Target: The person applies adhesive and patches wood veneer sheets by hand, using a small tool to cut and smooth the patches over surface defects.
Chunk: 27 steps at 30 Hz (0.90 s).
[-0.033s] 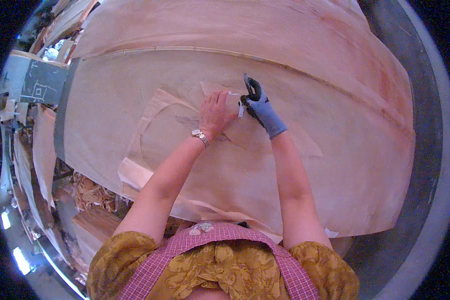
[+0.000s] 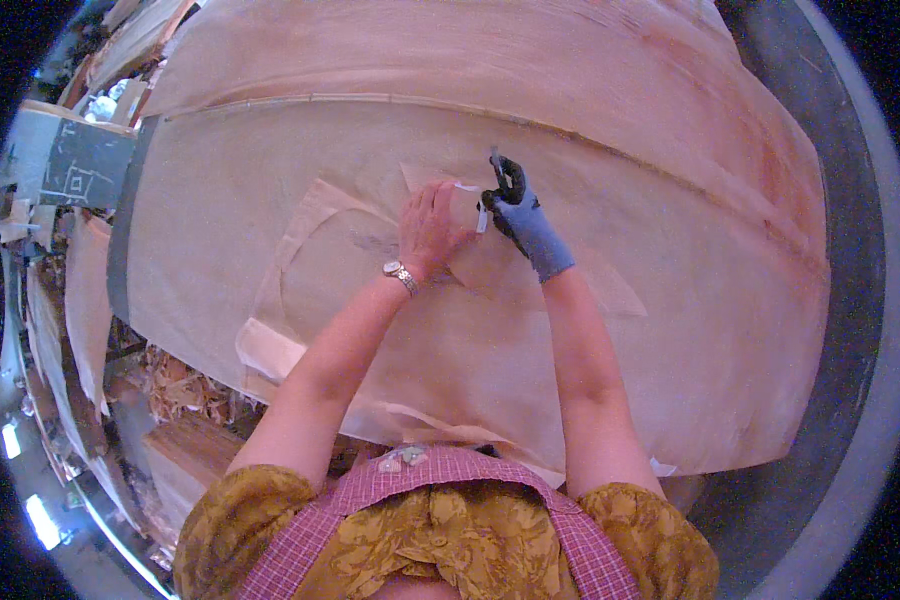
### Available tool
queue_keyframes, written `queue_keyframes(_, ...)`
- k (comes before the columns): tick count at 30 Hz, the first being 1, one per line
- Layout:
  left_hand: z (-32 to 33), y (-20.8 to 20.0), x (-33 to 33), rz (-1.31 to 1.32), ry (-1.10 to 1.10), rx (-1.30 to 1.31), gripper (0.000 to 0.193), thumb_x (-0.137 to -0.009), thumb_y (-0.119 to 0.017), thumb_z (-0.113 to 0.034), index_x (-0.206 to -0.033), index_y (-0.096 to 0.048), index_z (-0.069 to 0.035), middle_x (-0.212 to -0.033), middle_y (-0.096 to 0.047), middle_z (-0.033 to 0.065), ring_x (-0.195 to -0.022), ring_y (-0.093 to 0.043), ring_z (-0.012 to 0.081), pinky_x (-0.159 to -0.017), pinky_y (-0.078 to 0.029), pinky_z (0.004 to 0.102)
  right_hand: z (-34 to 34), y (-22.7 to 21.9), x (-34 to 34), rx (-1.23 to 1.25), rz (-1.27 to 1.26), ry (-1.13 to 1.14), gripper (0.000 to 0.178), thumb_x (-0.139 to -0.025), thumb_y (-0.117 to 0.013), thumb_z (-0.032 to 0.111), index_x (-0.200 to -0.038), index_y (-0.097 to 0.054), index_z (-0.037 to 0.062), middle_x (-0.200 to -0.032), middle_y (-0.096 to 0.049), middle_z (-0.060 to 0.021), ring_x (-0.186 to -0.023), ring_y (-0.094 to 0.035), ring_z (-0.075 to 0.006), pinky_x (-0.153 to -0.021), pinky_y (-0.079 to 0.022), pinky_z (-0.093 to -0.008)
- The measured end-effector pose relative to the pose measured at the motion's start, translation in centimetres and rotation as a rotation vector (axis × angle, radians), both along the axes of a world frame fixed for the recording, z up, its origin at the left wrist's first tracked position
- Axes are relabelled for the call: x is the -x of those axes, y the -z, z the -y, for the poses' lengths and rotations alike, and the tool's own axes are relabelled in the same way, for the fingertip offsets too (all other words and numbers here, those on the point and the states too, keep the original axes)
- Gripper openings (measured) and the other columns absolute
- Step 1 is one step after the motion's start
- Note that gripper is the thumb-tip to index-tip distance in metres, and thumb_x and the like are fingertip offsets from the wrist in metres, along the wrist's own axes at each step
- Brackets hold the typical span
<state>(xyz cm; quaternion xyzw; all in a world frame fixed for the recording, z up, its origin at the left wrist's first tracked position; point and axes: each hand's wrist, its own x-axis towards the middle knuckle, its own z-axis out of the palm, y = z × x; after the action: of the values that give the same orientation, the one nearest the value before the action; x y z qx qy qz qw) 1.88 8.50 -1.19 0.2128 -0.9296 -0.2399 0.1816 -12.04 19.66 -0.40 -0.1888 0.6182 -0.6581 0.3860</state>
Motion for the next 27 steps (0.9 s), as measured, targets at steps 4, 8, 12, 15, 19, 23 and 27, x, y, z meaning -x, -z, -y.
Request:
queue_keyframes(4, 0.1, -0.1, 0.1, 0.009, -0.033, -0.066, 0.105, -0.061, -0.085, -0.027, -0.146, -0.027, -0.008, -0.138, -0.044, 0.0116, -0.120, -0.047, 0.0276, -0.098, -0.038, 0.0396, 0.3, 1.0, 0.6, -0.108, -0.077, 0.067, 0.044, -0.086, -0.064, 0.008, -0.126, -0.047, 0.0112, -0.081, -0.058, -0.0012, -0.056, -0.047, -0.0053, -0.047, -0.037, -0.0215)
queue_keyframes(8, 0.0, -0.1, 0.2, -0.027, -0.031, -0.015, 0.105, -0.062, -0.085, -0.028, -0.148, -0.026, -0.008, -0.144, -0.039, 0.0118, -0.120, -0.048, 0.0270, -0.097, -0.039, 0.0399, 0.5, 1.8, 1.1, -0.382, -0.126, 0.080, 0.035, -0.084, -0.067, 0.005, -0.113, -0.047, 0.0033, -0.090, -0.059, -0.0048, -0.074, -0.054, -0.0113, -0.059, -0.047, -0.0265)
queue_keyframes(12, 0.0, -0.6, 0.4, 0.128, 0.053, 0.076, 0.096, -0.067, -0.082, -0.031, -0.145, -0.032, -0.008, -0.147, -0.038, 0.0090, -0.122, -0.047, 0.0289, -0.100, -0.040, 0.0403, 0.2, 2.7, 1.2, -0.339, -0.120, 0.074, 0.031, -0.083, -0.070, 0.007, -0.108, -0.051, 0.0025, -0.091, -0.060, -0.0054, -0.077, -0.056, -0.0126, -0.066, -0.049, -0.0277)
queue_keyframes(15, 0.2, -1.2, 0.6, 0.142, 0.078, 0.081, 0.089, -0.070, -0.079, -0.032, -0.144, -0.035, -0.008, -0.148, -0.036, 0.0060, -0.121, -0.048, 0.0282, -0.099, -0.040, 0.0395, -0.2, 3.3, 1.4, -0.287, -0.103, 0.067, 0.032, -0.082, -0.072, 0.008, -0.107, -0.053, 0.0031, -0.092, -0.060, -0.0051, -0.078, -0.056, -0.0124, -0.067, -0.049, -0.0269)
queue_keyframes(19, 0.1, -1.5, 0.9, 0.190, 0.124, 0.101, 0.083, -0.071, -0.077, -0.030, -0.142, -0.040, -0.011, -0.150, -0.035, 0.0023, -0.118, -0.050, 0.0274, -0.097, -0.041, 0.0402, -0.5, 3.9, 1.8, -0.265, -0.024, 0.043, 0.033, -0.081, -0.073, 0.009, -0.106, -0.053, 0.0031, -0.093, -0.060, -0.0045, -0.078, -0.056, -0.0118, -0.066, -0.049, -0.0264)
queue_keyframes(23, 0.2, -0.9, 1.4, 0.270, 0.193, 0.192, 0.072, -0.075, -0.071, -0.030, -0.140, -0.046, -0.013, -0.149, -0.039, -0.0010, -0.118, -0.050, 0.0255, -0.095, -0.042, 0.0406, -0.1, 4.1, 2.1, -0.299, -0.051, 0.023, 0.034, -0.080, -0.074, 0.011, -0.105, -0.053, 0.0026, -0.092, -0.061, -0.0043, -0.075, -0.056, -0.0114, -0.064, -0.049, -0.0263)
queue_keyframes(27, 0.6, -0.1, 1.8, 0.284, 0.243, 0.304, 0.066, -0.078, -0.067, -0.029, -0.139, -0.047, -0.014, -0.146, -0.044, -0.0009, -0.119, -0.049, 0.0248, -0.094, -0.042, 0.0419, -0.4, 2.5, 1.6, -0.279, -0.011, 0.059, 0.032, -0.079, -0.075, 0.014, -0.102, -0.055, 0.0043, -0.085, -0.061, -0.0027, -0.067, -0.055, -0.0100, -0.055, -0.046, -0.0253)
